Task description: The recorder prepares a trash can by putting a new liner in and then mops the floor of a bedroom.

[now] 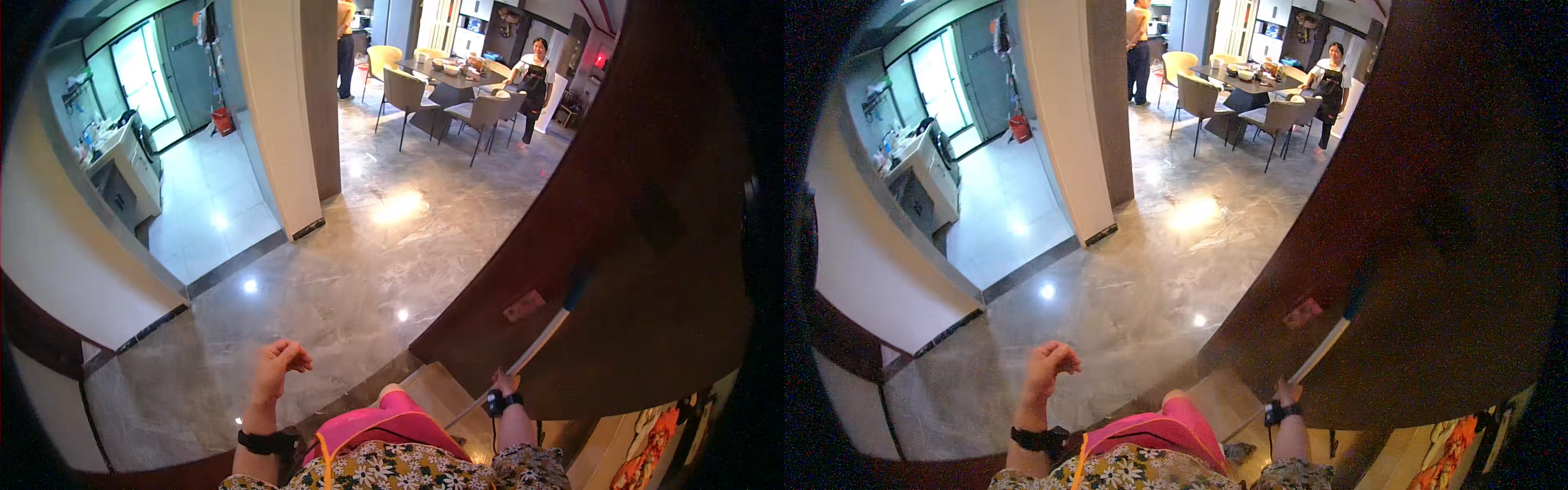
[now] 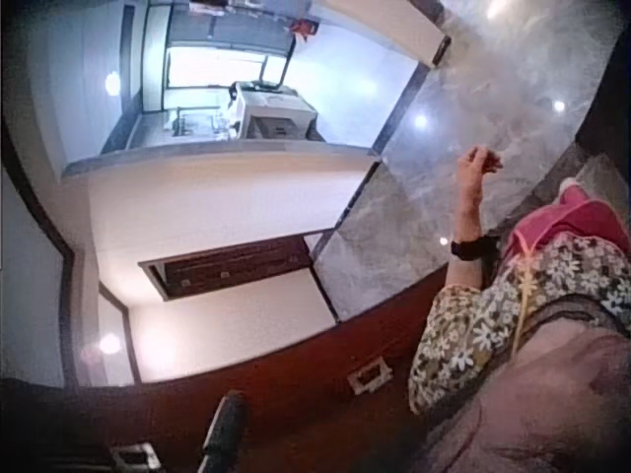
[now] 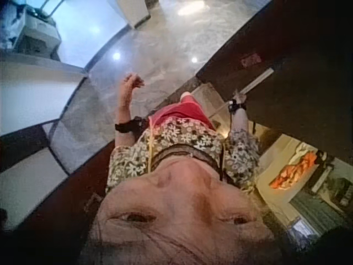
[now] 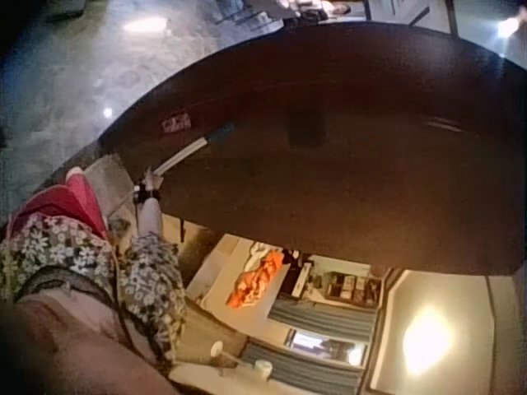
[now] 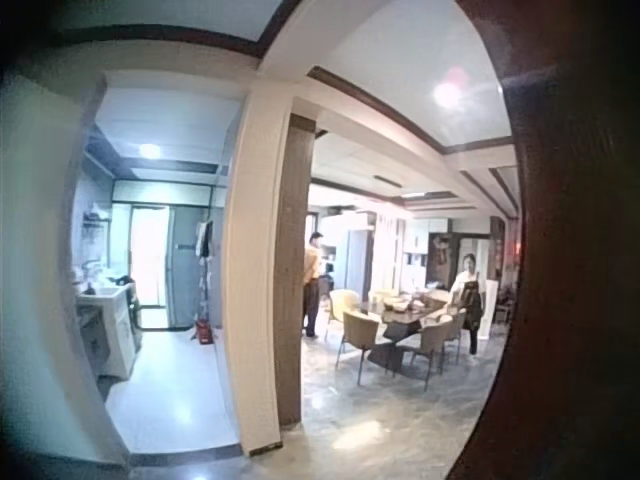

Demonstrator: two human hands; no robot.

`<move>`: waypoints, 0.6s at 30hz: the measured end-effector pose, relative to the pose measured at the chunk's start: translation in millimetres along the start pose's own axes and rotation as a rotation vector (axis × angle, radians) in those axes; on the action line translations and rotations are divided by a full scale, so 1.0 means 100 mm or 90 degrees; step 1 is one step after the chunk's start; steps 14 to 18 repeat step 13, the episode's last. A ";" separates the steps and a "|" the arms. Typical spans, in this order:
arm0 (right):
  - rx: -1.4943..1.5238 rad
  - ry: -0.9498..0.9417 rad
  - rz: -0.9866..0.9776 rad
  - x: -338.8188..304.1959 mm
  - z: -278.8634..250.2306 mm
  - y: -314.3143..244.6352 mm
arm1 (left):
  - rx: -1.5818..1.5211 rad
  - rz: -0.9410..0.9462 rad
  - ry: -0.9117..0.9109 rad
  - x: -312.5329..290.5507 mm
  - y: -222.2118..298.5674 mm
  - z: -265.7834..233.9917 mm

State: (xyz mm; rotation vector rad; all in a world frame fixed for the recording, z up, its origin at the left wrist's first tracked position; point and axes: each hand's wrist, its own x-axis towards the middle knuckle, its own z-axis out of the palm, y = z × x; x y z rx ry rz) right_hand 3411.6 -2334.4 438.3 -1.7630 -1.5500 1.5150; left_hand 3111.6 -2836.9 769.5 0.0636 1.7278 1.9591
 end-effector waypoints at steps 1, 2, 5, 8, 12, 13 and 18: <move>0.019 -0.020 -0.013 -0.18 0.25 -0.10 | 0.016 -0.021 0.023 0.09 0.00 -0.01; 0.040 -0.029 -0.029 -0.38 0.34 -0.22 | 0.025 -0.019 0.039 0.24 0.03 0.00; -0.194 -0.199 -0.064 -0.17 0.00 -0.06 | 0.088 -0.016 -0.083 0.88 0.25 0.25; -0.336 0.050 0.022 -0.01 -0.36 0.83 | 0.108 -0.020 -0.218 1.80 0.47 0.67; 0.269 -0.128 -0.151 -0.55 -0.15 0.36 | 0.116 -0.128 -0.255 2.77 0.47 0.66; 0.271 -0.102 -0.133 -0.67 -0.34 0.33 | 0.141 -0.178 -0.260 3.12 0.33 0.62; 0.271 -0.102 -0.133 -0.67 -0.34 0.33 | 0.141 -0.178 -0.260 3.12 0.33 0.62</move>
